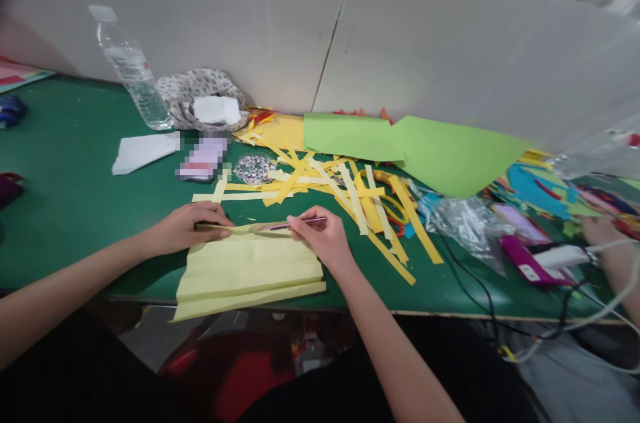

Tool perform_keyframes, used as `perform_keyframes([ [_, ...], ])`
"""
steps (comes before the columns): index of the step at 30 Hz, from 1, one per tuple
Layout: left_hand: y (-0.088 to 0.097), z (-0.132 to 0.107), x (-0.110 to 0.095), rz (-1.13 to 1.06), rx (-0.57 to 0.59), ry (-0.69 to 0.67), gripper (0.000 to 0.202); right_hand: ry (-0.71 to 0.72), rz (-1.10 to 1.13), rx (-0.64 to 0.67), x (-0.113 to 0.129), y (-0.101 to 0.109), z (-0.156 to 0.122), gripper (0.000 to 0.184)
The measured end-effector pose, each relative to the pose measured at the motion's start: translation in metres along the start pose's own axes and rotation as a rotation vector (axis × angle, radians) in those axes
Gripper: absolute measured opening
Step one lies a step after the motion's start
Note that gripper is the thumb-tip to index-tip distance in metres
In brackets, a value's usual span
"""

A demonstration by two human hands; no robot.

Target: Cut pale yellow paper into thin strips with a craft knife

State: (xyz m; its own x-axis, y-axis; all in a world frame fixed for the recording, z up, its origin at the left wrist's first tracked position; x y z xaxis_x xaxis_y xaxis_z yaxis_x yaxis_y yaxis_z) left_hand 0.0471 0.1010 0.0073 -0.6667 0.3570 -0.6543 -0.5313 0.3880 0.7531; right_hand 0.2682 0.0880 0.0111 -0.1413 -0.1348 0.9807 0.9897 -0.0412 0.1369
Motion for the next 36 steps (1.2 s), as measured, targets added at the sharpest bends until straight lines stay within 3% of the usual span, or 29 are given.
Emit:
perform_keyframes([
  [8, 0.0, 0.0, 0.0, 0.0, -0.006, 0.005, 0.03, -0.031, 0.081, -0.029, -0.004, 0.0, -0.004, 0.033],
  [17, 0.0, 0.0, 0.0, -0.012, -0.01, 0.03, 0.031, -0.032, 0.086, -0.079, -0.01, 0.015, -0.001, 0.035],
  [30, 0.0, 0.0, 0.0, 0.004, -0.018, 0.034, 0.032, -0.014, 0.047, -0.18, -0.006, 0.057, -0.004, 0.032],
  [36, 0.018, -0.006, -0.002, 0.083, -0.092, 0.038, 0.037, 0.011, 0.093, -0.178, 0.004, 0.053, -0.002, 0.03],
])
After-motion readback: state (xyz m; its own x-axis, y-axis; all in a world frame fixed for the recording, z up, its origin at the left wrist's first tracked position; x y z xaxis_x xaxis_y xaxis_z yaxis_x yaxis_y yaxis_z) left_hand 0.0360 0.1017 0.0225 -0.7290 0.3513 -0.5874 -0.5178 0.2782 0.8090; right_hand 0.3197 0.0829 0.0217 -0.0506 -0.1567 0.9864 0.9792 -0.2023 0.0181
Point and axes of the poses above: each hand's wrist, its own z-axis towards the middle knuckle, its own y-axis out of the back of the hand, x = y × z, the point moved 10 cm from there along z, towards the middle knuckle, and after that the axes turned 12 degrees about y, right-handed, at the moved point
